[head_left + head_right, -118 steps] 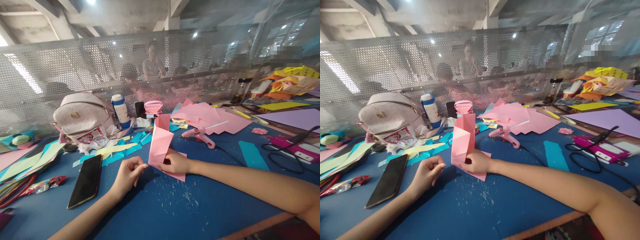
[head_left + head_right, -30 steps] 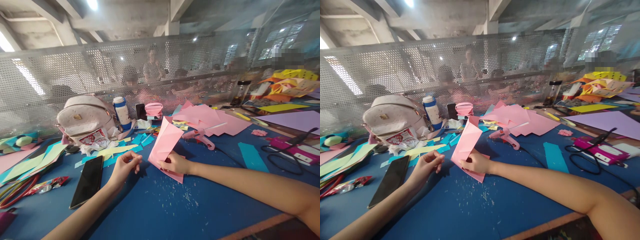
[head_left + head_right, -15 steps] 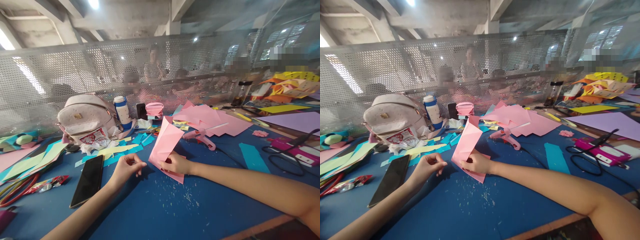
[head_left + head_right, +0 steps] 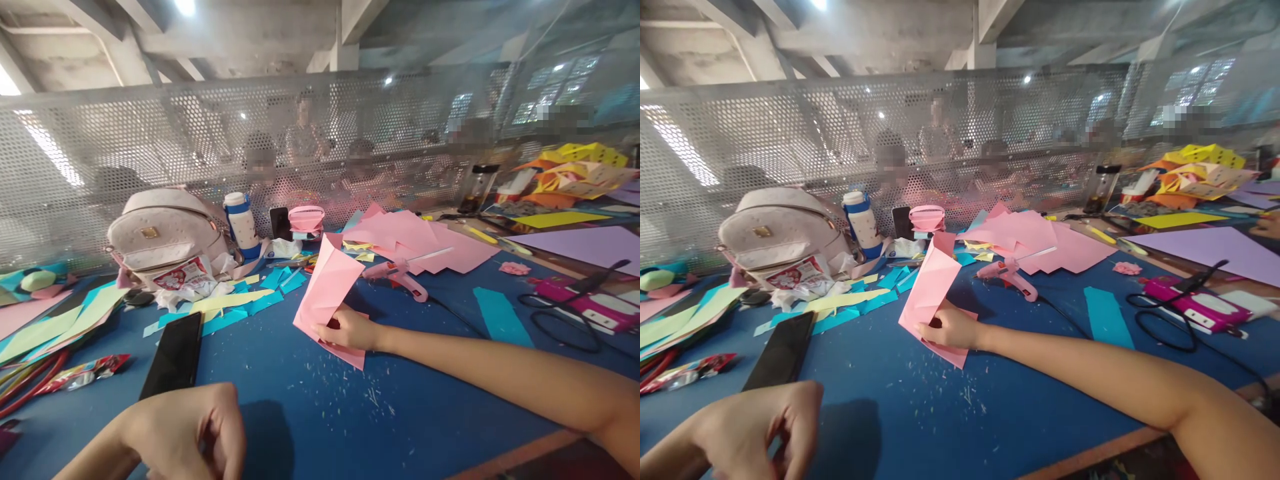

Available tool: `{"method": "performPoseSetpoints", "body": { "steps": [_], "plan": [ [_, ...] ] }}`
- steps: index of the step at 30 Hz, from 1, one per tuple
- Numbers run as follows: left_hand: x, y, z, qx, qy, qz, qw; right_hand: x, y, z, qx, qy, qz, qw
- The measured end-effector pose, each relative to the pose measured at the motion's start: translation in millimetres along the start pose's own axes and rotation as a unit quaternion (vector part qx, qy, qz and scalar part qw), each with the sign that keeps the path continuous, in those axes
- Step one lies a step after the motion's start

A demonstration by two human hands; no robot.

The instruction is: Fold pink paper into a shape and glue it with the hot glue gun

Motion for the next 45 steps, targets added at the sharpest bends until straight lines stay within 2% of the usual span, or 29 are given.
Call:
{"method": "performPoseSetpoints", "body": {
  "steps": [2,4,7,8,10,12,15,17,20,24,27,32,38,42,45],
  "plan": [
    [-0.8,-3.8,-0.9,-0.005,-0.037,0.082,0.996,0.3,0.0,3.1,0.000,-0.003,-0.002,1.000],
    [-7.5,-3.1,-0.1,0.042,-0.032,0.154,0.987,0.1,0.0,6.3,0.000,-0.008,-0.007,1.000],
    [-25.4,7.7,-0.9,0.127,0.019,0.314,0.941,0.3,1.3,6.8,0.004,-0.020,-0.017,1.000],
    [-31.0,14.2,-2.1,0.155,0.017,0.352,0.923,0.6,2.1,4.9,0.008,-0.028,-0.020,0.999],
    [-38.1,31.6,-3.8,0.227,-0.008,0.369,0.901,2.1,4.1,-2.8,0.028,-0.065,-0.034,0.997],
    [-39.9,51.3,-3.2,0.271,-0.029,0.391,0.879,3.7,5.8,-14.4,0.050,-0.113,-0.071,0.990],
    [-35.8,78.1,3.2,0.289,-0.012,0.451,0.844,2.8,4.7,-32.4,0.027,-0.130,-0.142,0.981],
    [-33.3,90.6,7.5,0.259,-0.010,0.495,0.829,-2.5,0.0,-39.3,-0.005,-0.128,-0.160,0.979],
    [-33.5,98.8,10.6,0.270,-0.036,0.515,0.813,-15.6,-12.5,-39.9,-0.023,-0.156,-0.163,0.974],
    [-37.1,96.0,9.7,0.265,-0.040,0.547,0.793,-30.0,-33.2,-36.1,-0.019,-0.194,-0.165,0.967],
    [-39.0,93.4,8.1,0.233,-0.019,0.554,0.799,-33.2,-45.2,-36.7,-0.011,-0.196,-0.172,0.965],
    [-45.7,94.4,-0.3,0.222,0.018,0.561,0.797,-41.7,-52.7,-34.5,-0.002,-0.211,-0.178,0.961],
    [-52.1,96.7,-9.6,0.215,0.035,0.561,0.798,-64.4,-48.8,-29.4,0.038,-0.284,-0.124,0.950],
    [-51.4,95.5,-9.1,0.226,0.040,0.542,0.808,-58.5,-49.0,-34.4,-0.005,-0.275,-0.144,0.950],
    [-50.0,88.5,-4.7,0.255,0.048,0.542,0.799,-51.1,-51.7,-35.1,-0.017,-0.293,-0.172,0.940]
  ]
}}
Point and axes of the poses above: each hand's wrist, its own y-axis towards the middle knuckle, its own x-axis out of the palm, z = x × y, the point moved 1 cm from there along y, towards the middle knuckle, and after that the axes turned 4 degrees about -z, right-handed, at the moved point
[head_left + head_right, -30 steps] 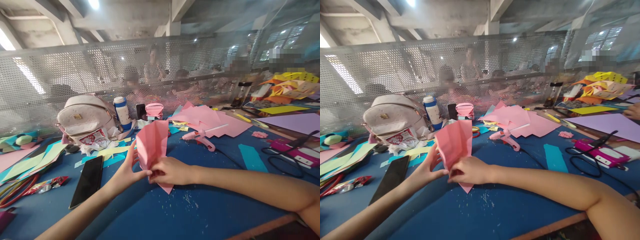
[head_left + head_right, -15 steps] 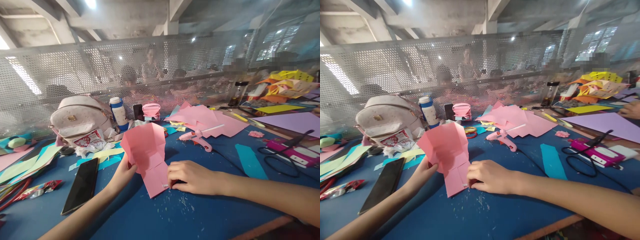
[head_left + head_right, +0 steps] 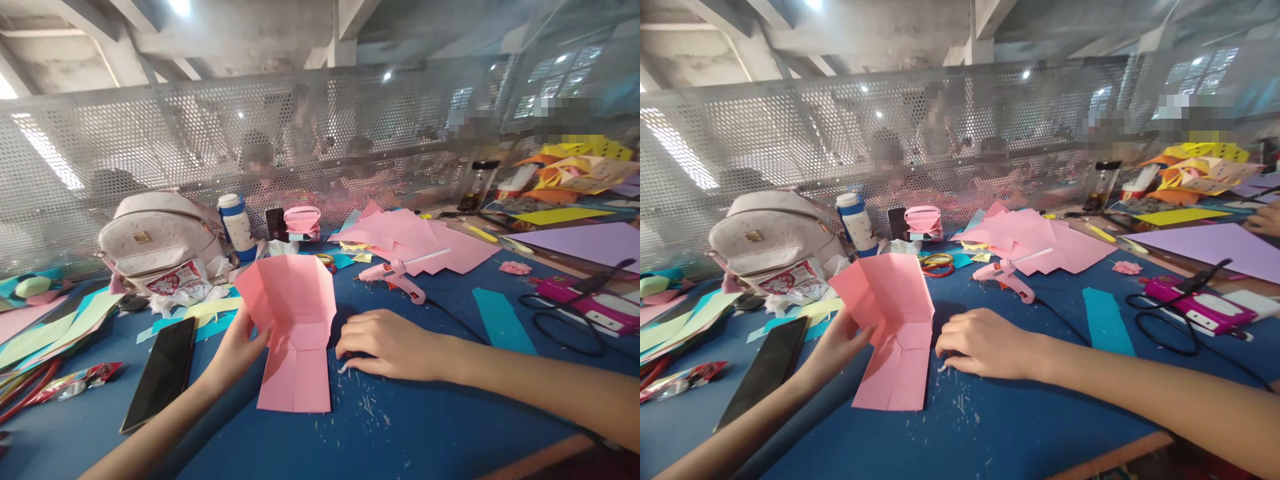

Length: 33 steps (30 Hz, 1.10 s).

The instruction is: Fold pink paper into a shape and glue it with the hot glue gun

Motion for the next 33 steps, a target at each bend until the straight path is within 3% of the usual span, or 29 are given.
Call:
{"method": "performPoseSetpoints", "body": {
  "steps": [3,5,7,8,9,10,12,14,16,18,21,26,29,33],
  "plan": [
    [-8.3,-5.5,11.8,0.070,0.000,0.031,0.997,3.3,-1.3,0.0,0.005,-0.005,-0.002,1.000],
    [-15.3,-14.2,20.8,0.135,0.052,0.113,0.983,3.8,-1.8,0.6,0.004,-0.011,0.000,1.000],
    [-20.3,-26.3,30.2,0.221,0.178,0.201,0.938,3.9,-1.5,0.4,-0.004,-0.028,-0.004,1.000],
    [-20.3,-32.4,34.4,0.268,0.254,0.191,0.909,4.0,-1.0,0.0,-0.006,-0.040,-0.008,0.999],
    [-18.1,-37.9,37.7,0.318,0.315,0.134,0.884,4.1,-0.4,-0.4,-0.005,-0.054,-0.014,0.998],
    [-14.1,-42.5,39.1,0.333,0.364,0.033,0.869,4.3,0.4,-0.8,-0.001,-0.068,-0.020,0.998],
    [-4.4,-49.0,37.7,0.280,0.433,-0.098,0.851,4.9,2.2,-1.3,0.010,-0.096,-0.030,0.995],
    [6.3,-53.1,32.9,0.250,0.485,-0.143,0.826,5.5,3.7,-1.9,0.016,-0.118,-0.033,0.992],
    [15.5,-55.5,27.2,0.264,0.540,-0.148,0.785,6.5,5.1,-3.3,0.016,-0.133,-0.036,0.990],
    [20.7,-57.0,23.0,0.268,0.567,-0.148,0.765,7.9,6.6,-6.3,0.014,-0.144,-0.039,0.989],
    [22.6,-59.2,22.7,0.256,0.571,-0.153,0.765,10.9,10.8,-15.5,-0.003,-0.153,-0.028,0.988],
    [25.6,-60.6,30.3,0.273,0.557,-0.196,0.759,19.5,23.7,-38.5,-0.090,-0.165,0.035,0.982],
    [26.3,-58.9,32.8,0.258,0.527,-0.211,0.782,28.0,32.3,-47.4,-0.098,-0.173,0.041,0.979],
    [24.2,-57.2,32.1,0.232,0.478,-0.213,0.820,36.2,46.1,-48.2,-0.054,-0.185,0.029,0.981]
  ]
}}
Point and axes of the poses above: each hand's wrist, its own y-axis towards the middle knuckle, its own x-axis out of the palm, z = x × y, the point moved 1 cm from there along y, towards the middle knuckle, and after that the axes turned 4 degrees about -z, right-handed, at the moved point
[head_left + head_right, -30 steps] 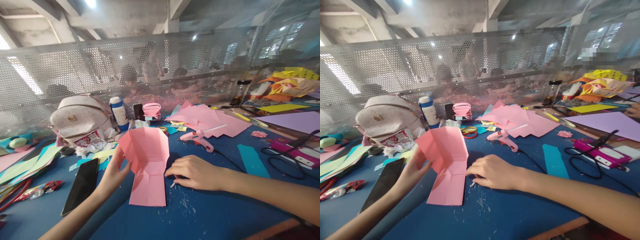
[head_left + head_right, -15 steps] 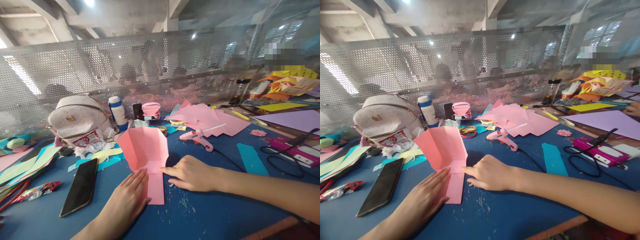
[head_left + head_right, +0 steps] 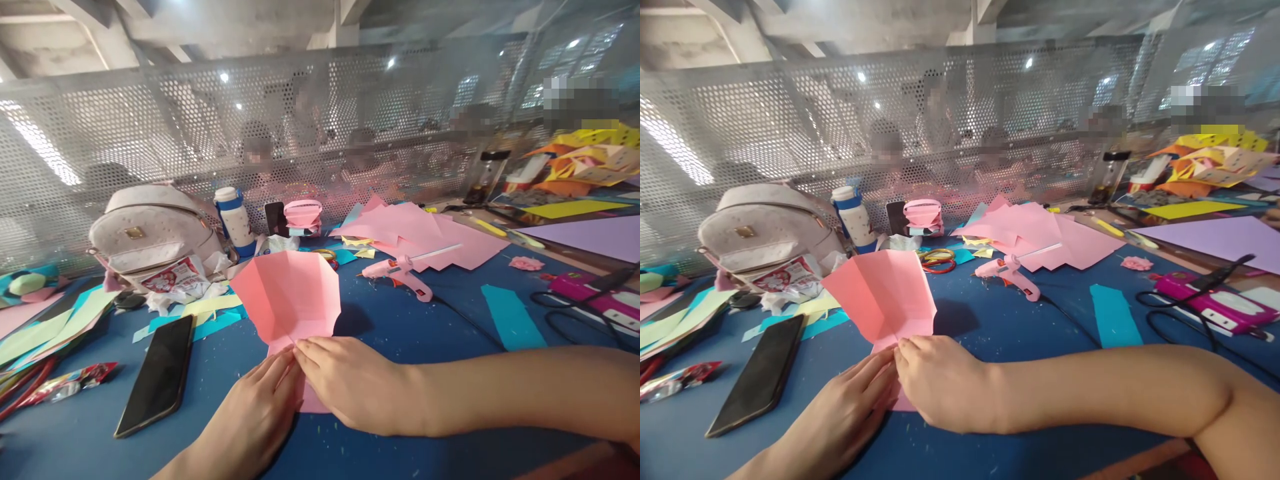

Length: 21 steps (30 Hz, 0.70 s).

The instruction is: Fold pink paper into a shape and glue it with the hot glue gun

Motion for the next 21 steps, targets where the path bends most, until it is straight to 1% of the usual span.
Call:
{"method": "performPoseSetpoints", "body": {
  "steps": [4,8,10,12,14,15,17,19,21],
  "plan": [
    [1.4,-0.7,0.1,-0.014,-0.038,-0.001,0.999,1.9,17.5,5.7,0.012,0.011,-0.024,1.000],
    [-0.3,-3.1,0.8,-0.017,-0.086,0.004,0.996,6.7,34.8,8.1,0.011,-0.026,-0.066,0.997],
    [-3.0,-6.7,-3.0,-0.015,-0.120,0.015,0.993,12.6,41.2,7.8,0.033,-0.048,-0.079,0.995],
    [-6.3,-11.3,-11.2,-0.024,-0.147,0.042,0.988,18.5,45.1,6.7,0.058,-0.059,-0.081,0.993],
    [-8.9,-15.5,-22.8,-0.065,-0.130,0.076,0.986,22.3,46.1,4.9,0.068,-0.068,-0.083,0.992],
    [-9.4,-17.0,-28.8,-0.093,-0.098,0.081,0.988,23.2,45.8,3.7,0.067,-0.077,-0.089,0.991],
    [-8.1,-18.7,-38.9,-0.144,-0.035,0.072,0.986,23.1,44.5,1.4,0.064,-0.097,-0.097,0.988],
    [-4.2,-18.7,-45.0,-0.161,-0.023,0.066,0.985,22.2,43.8,-0.1,0.067,-0.108,-0.093,0.988],
    [1.3,-18.2,-47.4,-0.148,-0.046,0.061,0.986,22.0,44.4,-0.2,0.075,-0.112,-0.076,0.988]
  ]
}}
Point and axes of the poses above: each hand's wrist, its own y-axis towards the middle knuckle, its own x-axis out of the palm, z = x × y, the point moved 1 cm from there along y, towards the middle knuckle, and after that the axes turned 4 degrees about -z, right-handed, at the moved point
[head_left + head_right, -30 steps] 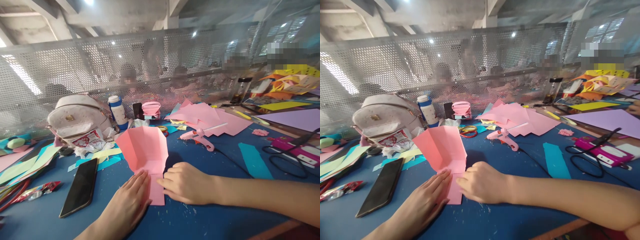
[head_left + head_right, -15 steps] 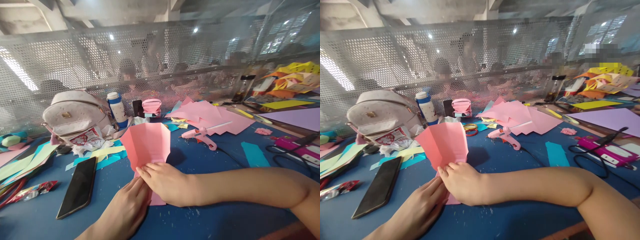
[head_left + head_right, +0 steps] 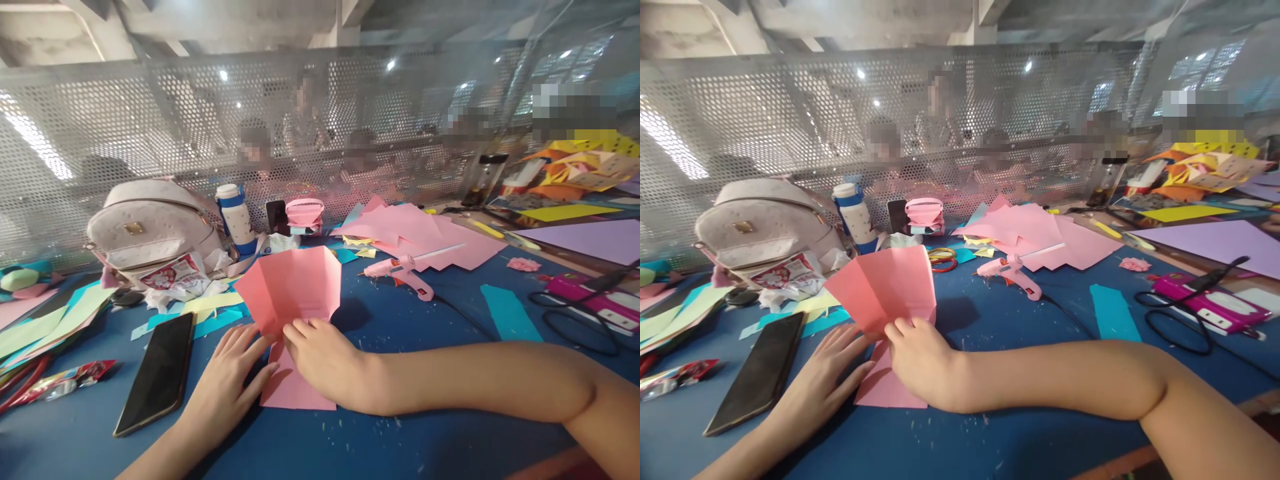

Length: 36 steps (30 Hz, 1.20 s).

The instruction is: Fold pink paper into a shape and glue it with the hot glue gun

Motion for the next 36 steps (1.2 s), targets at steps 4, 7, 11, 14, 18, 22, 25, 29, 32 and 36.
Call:
{"method": "performPoseSetpoints", "body": {
  "steps": [4,7,11,14,18,22,25,29,32,36],
  "plan": [
    [10.0,-2.2,-2.2,0.022,-0.006,0.018,1.000,1.9,3.8,0.8,0.014,-0.006,0.027,1.000],
    [14.7,-4.7,-2.4,0.040,0.013,0.019,0.999,2.7,5.5,-0.1,0.022,-0.015,0.020,0.999],
    [19.6,-6.7,-1.1,0.060,0.036,-0.006,0.998,3.4,6.3,-4.3,0.019,-0.031,0.002,0.999],
    [23.5,-7.3,-1.4,0.060,0.059,-0.014,0.996,5.6,6.5,-7.8,0.018,-0.035,0.000,0.999],
    [24.8,-4.6,-1.7,0.058,0.061,-0.052,0.995,9.3,5.6,-10.9,0.017,-0.028,0.019,0.999],
    [19.2,-0.4,0.9,0.055,0.044,-0.082,0.994,9.1,4.0,-11.1,0.028,-0.018,0.039,0.999],
    [15.2,0.7,1.4,0.062,0.041,-0.087,0.993,6.5,3.4,-10.6,0.033,-0.018,0.035,0.999],
    [12.4,0.8,0.9,0.079,0.053,-0.096,0.991,3.9,2.8,-10.0,0.031,-0.021,0.032,0.999],
    [11.6,0.3,4.0,0.082,0.076,-0.067,0.991,4.1,2.0,-9.5,0.033,-0.027,0.030,0.999],
    [14.2,-2.1,9.8,0.073,0.125,-0.003,0.989,5.1,4.4,-7.9,0.030,-0.025,0.024,0.999]
  ]
}}
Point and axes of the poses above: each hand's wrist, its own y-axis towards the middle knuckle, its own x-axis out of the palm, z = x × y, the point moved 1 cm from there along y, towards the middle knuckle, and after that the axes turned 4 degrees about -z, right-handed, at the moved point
